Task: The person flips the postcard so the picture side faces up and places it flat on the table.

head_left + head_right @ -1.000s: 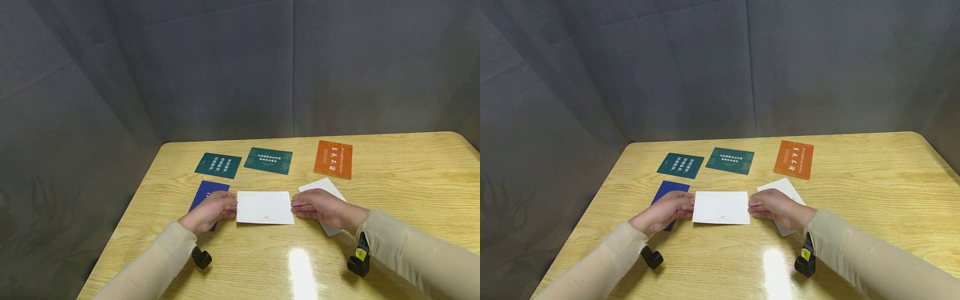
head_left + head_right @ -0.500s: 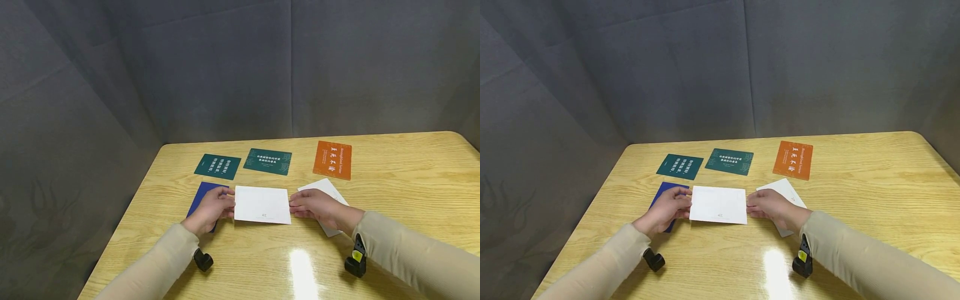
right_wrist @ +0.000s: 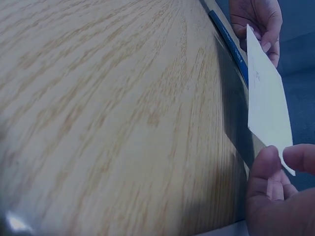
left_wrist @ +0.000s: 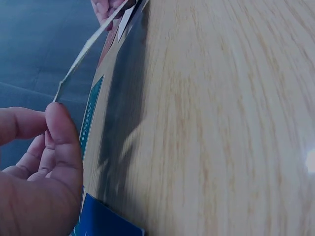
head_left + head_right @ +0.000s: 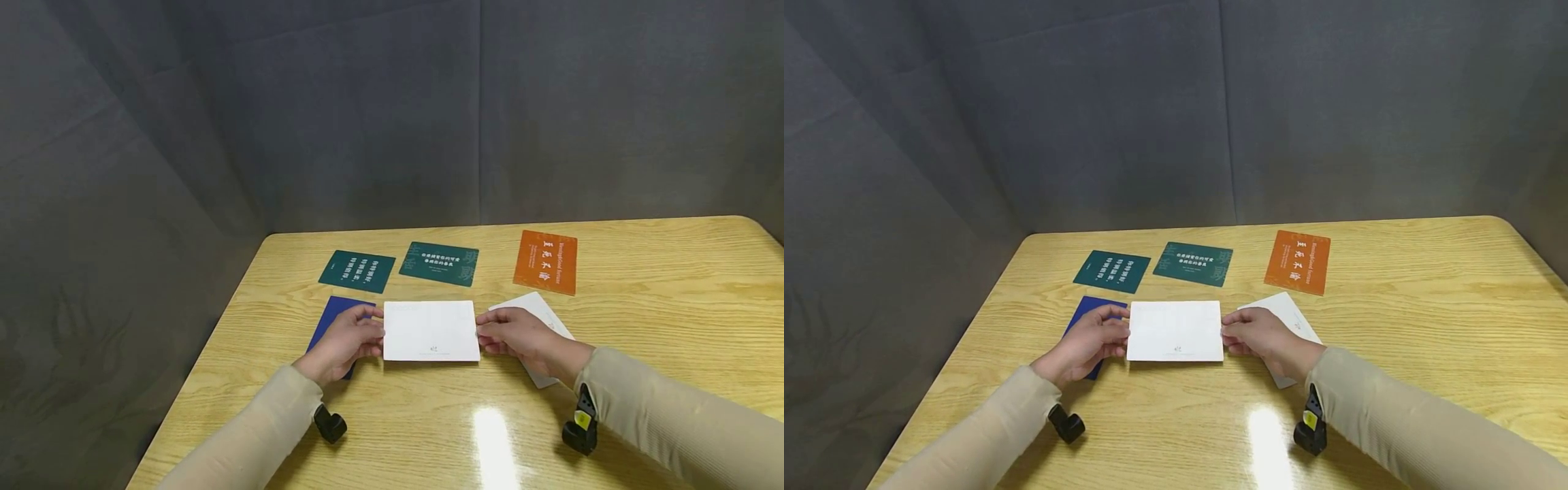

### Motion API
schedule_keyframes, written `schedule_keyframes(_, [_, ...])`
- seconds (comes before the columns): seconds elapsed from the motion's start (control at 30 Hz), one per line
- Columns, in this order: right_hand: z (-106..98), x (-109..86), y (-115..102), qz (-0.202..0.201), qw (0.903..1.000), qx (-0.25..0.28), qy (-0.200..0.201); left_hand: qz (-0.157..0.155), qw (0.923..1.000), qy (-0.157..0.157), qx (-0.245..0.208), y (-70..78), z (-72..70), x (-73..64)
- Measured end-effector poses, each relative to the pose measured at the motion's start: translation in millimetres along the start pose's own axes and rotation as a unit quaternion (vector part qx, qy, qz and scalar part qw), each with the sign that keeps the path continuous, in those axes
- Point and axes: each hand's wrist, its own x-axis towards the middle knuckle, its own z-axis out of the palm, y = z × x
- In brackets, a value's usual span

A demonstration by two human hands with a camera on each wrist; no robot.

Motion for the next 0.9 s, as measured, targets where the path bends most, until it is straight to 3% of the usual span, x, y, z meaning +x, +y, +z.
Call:
schedule_keyframes(0.33, [-1.2, 2.3, -0.8, -0.008, 0.9998, 0.017, 0.0, 0.006, 0.9985, 0.041, 0.035, 1.5, 3.8, 1.1])
schedule_keyframes(0.9, [-8.6, 1.2, -7.3, -0.02, 0.9979, 0.061, -0.01, 0.035, 0.997, 0.058, 0.038, 10.2, 6.6, -1.4])
